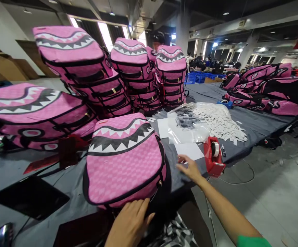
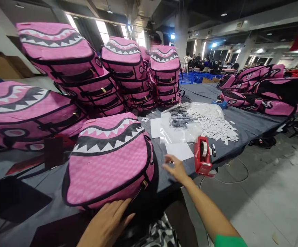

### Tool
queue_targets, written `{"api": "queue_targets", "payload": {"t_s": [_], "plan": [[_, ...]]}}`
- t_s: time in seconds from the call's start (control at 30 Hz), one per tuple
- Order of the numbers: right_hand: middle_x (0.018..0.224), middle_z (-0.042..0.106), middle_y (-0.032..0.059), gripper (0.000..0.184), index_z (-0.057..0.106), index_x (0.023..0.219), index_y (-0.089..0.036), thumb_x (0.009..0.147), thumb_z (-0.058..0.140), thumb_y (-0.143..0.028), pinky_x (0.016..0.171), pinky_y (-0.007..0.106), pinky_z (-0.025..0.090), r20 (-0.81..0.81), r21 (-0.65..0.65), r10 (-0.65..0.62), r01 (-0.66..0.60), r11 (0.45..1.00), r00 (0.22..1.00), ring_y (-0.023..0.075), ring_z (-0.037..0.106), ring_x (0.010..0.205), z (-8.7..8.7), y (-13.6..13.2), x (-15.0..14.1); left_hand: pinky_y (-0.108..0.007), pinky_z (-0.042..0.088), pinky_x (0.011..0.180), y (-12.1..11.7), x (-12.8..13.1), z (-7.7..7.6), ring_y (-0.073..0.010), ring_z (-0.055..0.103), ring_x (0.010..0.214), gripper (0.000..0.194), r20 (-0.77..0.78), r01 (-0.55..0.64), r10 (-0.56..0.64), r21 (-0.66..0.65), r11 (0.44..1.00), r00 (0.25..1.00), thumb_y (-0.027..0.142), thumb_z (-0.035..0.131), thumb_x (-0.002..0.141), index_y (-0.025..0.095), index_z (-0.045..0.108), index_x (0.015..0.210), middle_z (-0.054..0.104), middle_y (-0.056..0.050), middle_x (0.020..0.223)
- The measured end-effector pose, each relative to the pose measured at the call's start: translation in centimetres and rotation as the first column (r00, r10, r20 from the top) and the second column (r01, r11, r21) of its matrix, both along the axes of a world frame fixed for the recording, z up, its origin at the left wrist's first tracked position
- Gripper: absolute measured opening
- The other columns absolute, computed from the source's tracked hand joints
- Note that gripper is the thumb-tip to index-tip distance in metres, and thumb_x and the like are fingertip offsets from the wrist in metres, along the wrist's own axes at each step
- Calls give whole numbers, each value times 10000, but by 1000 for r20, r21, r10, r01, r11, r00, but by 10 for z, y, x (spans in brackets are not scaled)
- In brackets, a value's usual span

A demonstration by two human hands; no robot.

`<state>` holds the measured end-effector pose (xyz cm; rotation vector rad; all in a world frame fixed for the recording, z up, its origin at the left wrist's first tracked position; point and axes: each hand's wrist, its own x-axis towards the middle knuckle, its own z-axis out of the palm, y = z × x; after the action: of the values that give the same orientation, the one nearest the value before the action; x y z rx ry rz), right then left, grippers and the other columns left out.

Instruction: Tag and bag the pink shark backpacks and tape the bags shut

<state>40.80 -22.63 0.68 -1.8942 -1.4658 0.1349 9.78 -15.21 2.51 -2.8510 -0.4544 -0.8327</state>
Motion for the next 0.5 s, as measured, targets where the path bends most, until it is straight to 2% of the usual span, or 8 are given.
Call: {"api": "queue_targets", "payload": {"t_s": [0.03,0.07,0.1,0.2,0.27,0.33,0.4,0.5], "plan": [[1004,709,63,305,649,1160,-206,901,660,-366,810,322,494,3,-27,-168,168,985,986,202,651,924,3,3,14,-269,518,658,-4,12,2,-174,702,679,359,31,-3,3,6,1000,1000,359,378,1047,174,686,1052,737,-55,799],[1000,705,77,250,675,1077,-201,885,669,-361,817,338,478,22,-52,-279,280,959,960,224,637,947,4,7,27,-253,497,616,-7,24,3,-155,686,628,370,56,-17,17,-8,1000,998,324,352,1055,177,687,1010,727,-38,753],[980,702,85,201,691,987,-199,863,687,-356,816,346,460,41,-72,-338,340,938,940,241,624,958,5,10,39,-243,470,572,-10,36,4,-139,667,577,389,79,-37,39,-33,999,996,301,329,1061,183,686,960,715,-22,711],[865,692,63,129,684,778,-209,822,708,-328,761,317,415,72,-133,-411,417,899,909,238,609,900,0,17,58,-256,424,513,-19,63,6,-130,630,504,417,112,-107,118,-99,989,987,271,316,1062,188,671,861,678,-2,640],[823,689,49,150,679,719,-213,828,687,-315,709,296,392,78,-165,-423,430,887,903,218,612,840,-3,18,62,-273,447,549,-23,66,8,-146,638,536,373,157,-108,118,-74,991,980,245,337,1052,166,677,920,681,-12,659],[798,691,36,156,684,697,-219,824,682,-310,672,285,373,74,-191,-414,420,887,907,200,614,783,-2,20,65,-295,501,671,-24,53,9,-168,680,673,291,207,-78,88,-56,995,974,237,393,1036,139,665,1073,724,-46,791],[762,688,20,149,677,672,-224,799,696,-299,647,276,362,64,-209,-391,395,894,918,185,609,732,5,23,69,-340,519,815,-22,29,6,-198,697,837,273,230,-77,93,-78,994,969,279,470,1014,142,632,1185,740,-78,952],[696,654,10,160,624,645,-212,784,677,-271,628,264,368,44,-199,-359,360,912,932,173,588,679,23,27,80,-379,533,840,-21,-15,-5,-224,694,897,271,248,-178,213,-153,972,945,348,472,1011,189,648,1142,732,-72,995]]}}
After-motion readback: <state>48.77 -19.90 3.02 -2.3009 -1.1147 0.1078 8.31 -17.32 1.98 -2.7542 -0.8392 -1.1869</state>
